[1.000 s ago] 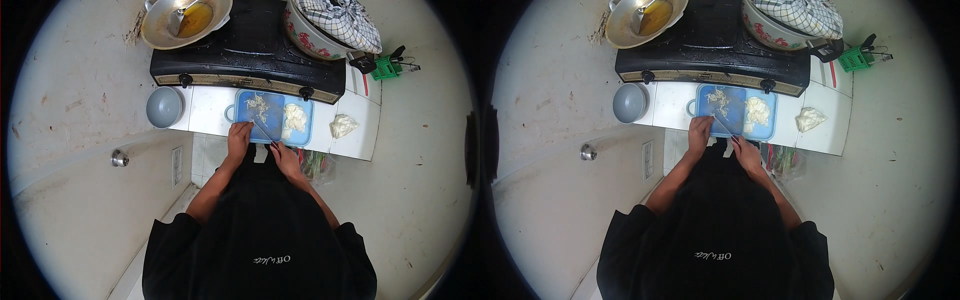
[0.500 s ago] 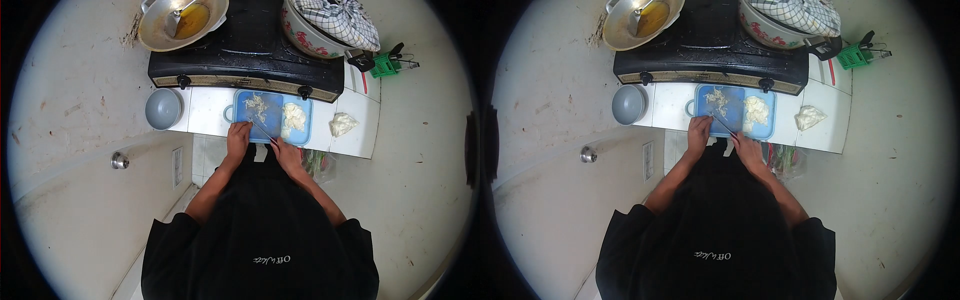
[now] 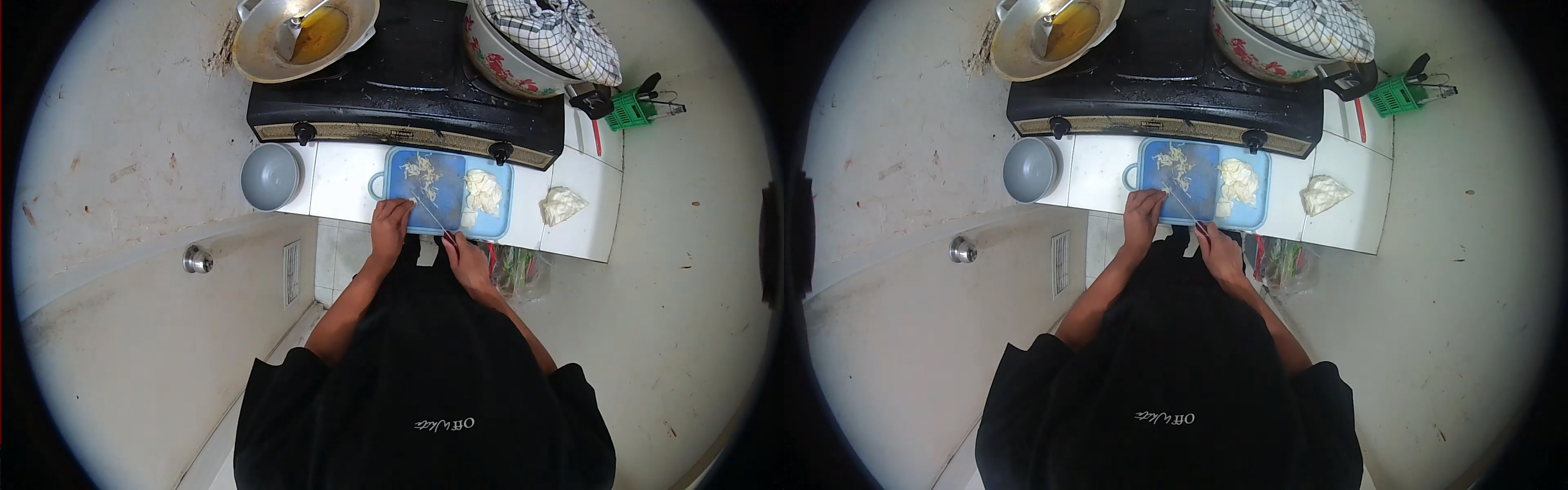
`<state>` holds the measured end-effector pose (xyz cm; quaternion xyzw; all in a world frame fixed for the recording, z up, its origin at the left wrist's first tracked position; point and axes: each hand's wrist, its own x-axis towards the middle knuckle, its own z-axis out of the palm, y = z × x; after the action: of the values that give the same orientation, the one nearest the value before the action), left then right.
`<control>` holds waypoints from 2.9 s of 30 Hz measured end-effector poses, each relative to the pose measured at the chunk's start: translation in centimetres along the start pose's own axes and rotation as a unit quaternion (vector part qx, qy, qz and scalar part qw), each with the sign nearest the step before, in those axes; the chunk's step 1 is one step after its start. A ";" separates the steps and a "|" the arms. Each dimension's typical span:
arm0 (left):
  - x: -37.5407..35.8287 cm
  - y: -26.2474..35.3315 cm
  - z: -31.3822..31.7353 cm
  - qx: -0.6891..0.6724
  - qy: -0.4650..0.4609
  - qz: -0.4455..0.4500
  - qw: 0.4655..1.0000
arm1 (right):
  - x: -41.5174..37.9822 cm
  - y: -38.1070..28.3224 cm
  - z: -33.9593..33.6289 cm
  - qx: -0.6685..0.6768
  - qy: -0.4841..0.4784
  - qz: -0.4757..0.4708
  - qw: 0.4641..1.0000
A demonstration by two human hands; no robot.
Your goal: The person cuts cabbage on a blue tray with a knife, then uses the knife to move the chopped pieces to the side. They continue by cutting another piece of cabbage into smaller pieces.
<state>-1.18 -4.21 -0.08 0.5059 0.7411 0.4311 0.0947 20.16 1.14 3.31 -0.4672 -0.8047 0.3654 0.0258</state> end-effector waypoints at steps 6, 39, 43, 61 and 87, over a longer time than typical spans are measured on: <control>0.0 0.3 0.0 0.005 -0.004 -0.005 1.000 | -0.8 0.0 1.0 0.024 -0.022 0.032 0.999; -0.1 0.3 0.2 0.020 -0.008 -0.007 1.000 | 0.7 -1.6 3.1 -0.080 0.049 0.030 0.995; -0.2 0.2 0.2 0.016 -0.008 -0.010 1.000 | 0.0 -1.3 2.4 -0.040 0.053 0.050 0.997; -0.2 -0.4 -0.2 0.001 -0.008 -0.042 0.999 | -2.0 -0.9 2.0 0.023 0.001 0.064 0.998; 0.0 -0.7 1.0 0.029 -0.003 -0.027 0.999 | -1.9 -0.8 3.5 0.010 -0.008 0.067 0.998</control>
<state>-1.07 -3.78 -1.19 0.4894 0.7666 0.4050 0.0934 19.31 -2.54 1.79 -0.5170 -0.7680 0.3780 0.0000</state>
